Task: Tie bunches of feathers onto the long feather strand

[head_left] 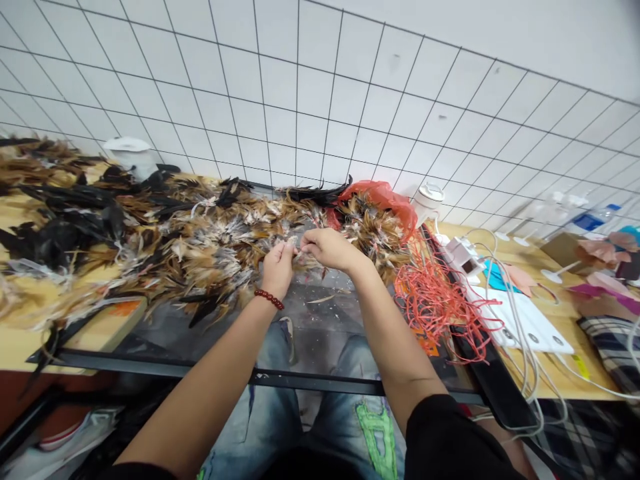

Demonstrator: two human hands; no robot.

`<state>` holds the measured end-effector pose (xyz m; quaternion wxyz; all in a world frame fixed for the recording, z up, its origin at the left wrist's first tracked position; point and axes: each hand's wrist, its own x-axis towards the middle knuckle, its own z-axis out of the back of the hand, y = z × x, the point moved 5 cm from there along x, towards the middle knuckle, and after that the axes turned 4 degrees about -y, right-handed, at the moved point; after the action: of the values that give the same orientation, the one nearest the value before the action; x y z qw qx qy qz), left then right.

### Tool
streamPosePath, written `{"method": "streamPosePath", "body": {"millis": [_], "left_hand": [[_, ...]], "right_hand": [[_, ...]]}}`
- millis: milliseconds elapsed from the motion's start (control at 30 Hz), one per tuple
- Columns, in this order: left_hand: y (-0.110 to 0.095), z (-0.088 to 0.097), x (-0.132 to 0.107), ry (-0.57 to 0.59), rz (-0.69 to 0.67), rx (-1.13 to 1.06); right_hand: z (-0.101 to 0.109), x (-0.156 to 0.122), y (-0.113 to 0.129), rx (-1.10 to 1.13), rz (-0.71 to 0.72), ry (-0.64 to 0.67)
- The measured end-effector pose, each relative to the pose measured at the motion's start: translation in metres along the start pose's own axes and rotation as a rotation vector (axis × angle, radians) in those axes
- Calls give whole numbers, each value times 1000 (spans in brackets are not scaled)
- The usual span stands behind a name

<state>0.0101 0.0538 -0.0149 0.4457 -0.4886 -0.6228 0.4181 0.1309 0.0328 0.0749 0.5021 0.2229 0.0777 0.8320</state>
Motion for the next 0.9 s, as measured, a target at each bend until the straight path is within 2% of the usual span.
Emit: {"method": "streamPosePath", "body": {"millis": [200, 433, 567, 633, 767, 900], "left_hand": [[-6, -8, -7, 139, 86, -127], [-3, -14, -9, 240, 182, -142], [-4, -15, -11, 251, 232, -208], [-5, -15, -11, 257, 253, -251], [-3, -15, -11, 246, 299, -309], [2, -15, -13, 226, 352, -329]], "right_hand": [[1, 1, 1, -1, 11, -91], [-5, 2, -3, -86, -67, -134], [-5, 4, -12, -1, -99, -234], [-6, 5, -16, 102, -62, -291], [-19, 9, -16, 271, 54, -190], [-24, 8, -16, 287, 9, -143]]}}
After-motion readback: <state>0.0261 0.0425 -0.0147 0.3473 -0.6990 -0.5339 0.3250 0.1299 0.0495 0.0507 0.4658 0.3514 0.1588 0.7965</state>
